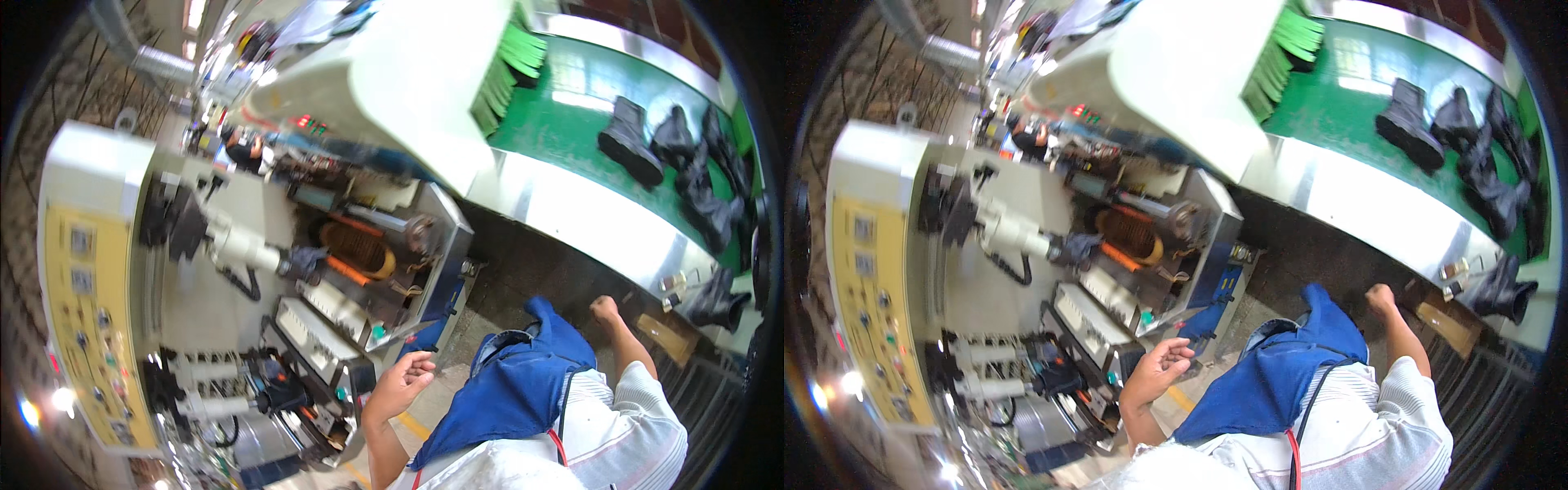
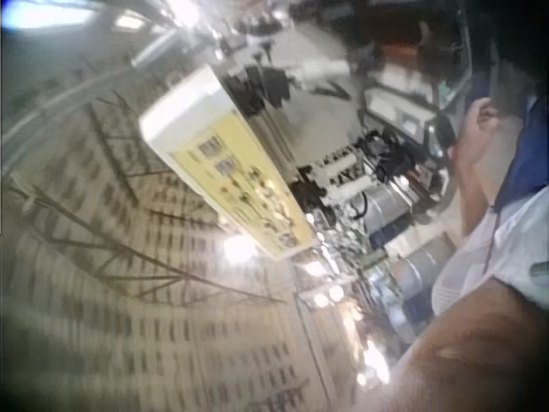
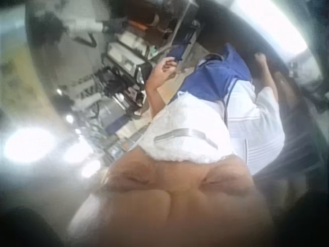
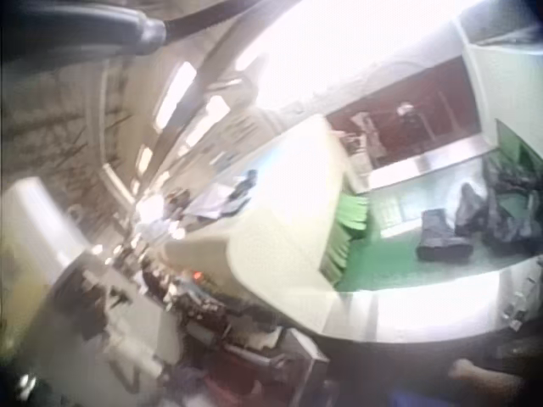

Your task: The person operates a footwear-molding machine to shape boots, placing rubber components into the mold, activating the press, and removing the finished boots to place them on a conveyor belt.

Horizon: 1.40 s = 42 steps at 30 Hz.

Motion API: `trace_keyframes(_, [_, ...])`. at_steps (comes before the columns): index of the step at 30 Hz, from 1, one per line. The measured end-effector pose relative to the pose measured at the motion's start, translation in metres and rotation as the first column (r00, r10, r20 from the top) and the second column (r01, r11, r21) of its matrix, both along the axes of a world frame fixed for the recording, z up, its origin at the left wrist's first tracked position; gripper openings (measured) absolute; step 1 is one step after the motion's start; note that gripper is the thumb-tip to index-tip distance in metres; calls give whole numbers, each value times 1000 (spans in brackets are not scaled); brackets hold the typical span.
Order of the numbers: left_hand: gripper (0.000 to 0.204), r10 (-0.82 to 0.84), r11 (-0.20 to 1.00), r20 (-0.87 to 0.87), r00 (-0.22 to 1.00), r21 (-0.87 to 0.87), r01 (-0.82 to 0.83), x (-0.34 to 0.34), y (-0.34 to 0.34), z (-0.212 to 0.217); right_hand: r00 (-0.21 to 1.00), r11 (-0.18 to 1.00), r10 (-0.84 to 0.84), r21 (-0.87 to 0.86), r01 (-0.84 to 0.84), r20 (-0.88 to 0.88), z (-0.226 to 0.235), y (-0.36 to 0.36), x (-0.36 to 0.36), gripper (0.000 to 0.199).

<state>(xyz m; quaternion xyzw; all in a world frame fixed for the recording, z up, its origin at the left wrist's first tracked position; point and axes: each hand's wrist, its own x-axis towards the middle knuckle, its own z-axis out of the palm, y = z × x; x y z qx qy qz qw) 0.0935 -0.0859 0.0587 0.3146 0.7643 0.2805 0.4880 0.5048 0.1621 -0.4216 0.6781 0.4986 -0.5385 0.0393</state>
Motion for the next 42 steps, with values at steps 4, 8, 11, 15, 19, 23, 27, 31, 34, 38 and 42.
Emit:
trace_keyframes(4, [46,-412,911,-184,893,-61,408,43,132,27,987,962,63,274,-20,-149,53,11,-17,18])
trace_keyframes(8, [45,-666,717,-287,689,8,697,117,251,12,982,952,-23,295,78,-186,79,34,2,20])
trace_keyframes(11, [42,-829,500,-269,490,37,865,179,322,8,973,928,-151,314,200,-172,80,50,27,20])
trace_keyframes(15, [39,-958,232,-149,243,88,969,235,407,-23,863,823,-439,273,497,-250,60,61,72,19])
trace_keyframes(19, [34,-976,217,23,217,188,958,234,483,-104,766,721,-577,264,641,-284,89,63,91,16])
trace_keyframes(23, [27,-754,642,377,538,250,725,208,585,-193,687,642,-676,243,727,-266,95,47,104,14])
trace_keyframes(27, [25,-301,954,486,820,162,254,146,714,-276,617,581,-779,241,777,-109,97,-19,111,12])
trace_keyframes(31, [13,68,997,594,801,-24,-67,60,853,-374,384,393,-917,83,916,111,153,-91,84,7])
trace_keyframes(34, [17,346,938,568,746,-216,-270,-4,944,-444,238,234,-942,-43,971,236,197,-117,58,13])
trace_keyframes(38, [25,567,820,432,701,-217,-530,-70,1038,-499,222,185,-905,-133,974,363,245,-92,22,9])
trace_keyframes(42, [39,586,795,442,679,-151,-587,-57,1091,-546,151,117,-873,-102,988,464,285,-46,-35,13])
